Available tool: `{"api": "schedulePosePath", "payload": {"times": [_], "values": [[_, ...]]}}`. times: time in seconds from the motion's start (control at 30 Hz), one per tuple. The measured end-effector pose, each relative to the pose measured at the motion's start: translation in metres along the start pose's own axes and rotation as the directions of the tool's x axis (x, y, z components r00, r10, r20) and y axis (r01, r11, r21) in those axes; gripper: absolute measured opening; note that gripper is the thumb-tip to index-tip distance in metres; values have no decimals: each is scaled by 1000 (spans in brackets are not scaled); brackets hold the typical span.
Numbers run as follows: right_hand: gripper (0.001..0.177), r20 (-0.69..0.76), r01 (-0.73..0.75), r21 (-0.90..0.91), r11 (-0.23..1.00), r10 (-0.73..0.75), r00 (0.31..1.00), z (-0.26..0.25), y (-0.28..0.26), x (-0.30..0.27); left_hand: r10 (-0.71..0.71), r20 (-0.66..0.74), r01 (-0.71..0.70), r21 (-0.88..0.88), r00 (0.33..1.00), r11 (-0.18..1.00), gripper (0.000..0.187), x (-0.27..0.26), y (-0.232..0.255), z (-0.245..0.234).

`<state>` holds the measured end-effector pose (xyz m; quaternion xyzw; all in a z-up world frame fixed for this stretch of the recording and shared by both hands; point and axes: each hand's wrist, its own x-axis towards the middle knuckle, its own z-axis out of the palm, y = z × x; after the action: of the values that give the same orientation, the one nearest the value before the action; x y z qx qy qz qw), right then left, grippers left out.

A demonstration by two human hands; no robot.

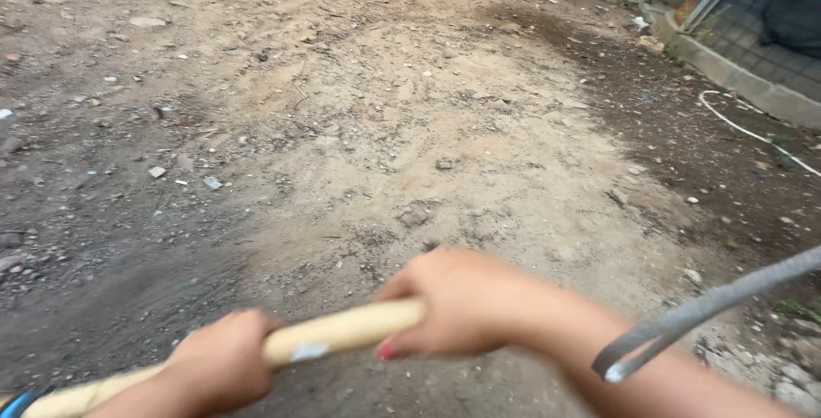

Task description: The person sweeps dirt and debris on the ground toward a small fire using a broom, occasionally pushing items into the flames.

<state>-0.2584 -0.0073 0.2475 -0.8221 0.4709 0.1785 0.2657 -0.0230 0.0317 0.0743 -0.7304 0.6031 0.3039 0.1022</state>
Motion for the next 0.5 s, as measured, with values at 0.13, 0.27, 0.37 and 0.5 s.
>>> {"api": "schedulePosePath", "payload": {"times": [0.13, 0.27, 0.37, 0.5], "values": [[40, -44, -436, -137, 890, 434, 900, -54, 1, -68, 265, -130, -274, -53, 955, 960, 32, -13, 111, -56], [45, -166, -678, -268, 685, 660, 733, -68, -16, -108, 468, -223, -503, -141, 855, 853, 38, -6, 179, -72], [36, -152, -682, -282, 675, 671, 726, -46, -18, -105, 560, -229, -597, -142, 796, 790, 35, 21, 194, -57], [32, -93, -457, -258, 851, 449, 889, -4, -6, -69, 486, -191, -520, -238, 853, 820, 32, 50, 147, 2]]}}
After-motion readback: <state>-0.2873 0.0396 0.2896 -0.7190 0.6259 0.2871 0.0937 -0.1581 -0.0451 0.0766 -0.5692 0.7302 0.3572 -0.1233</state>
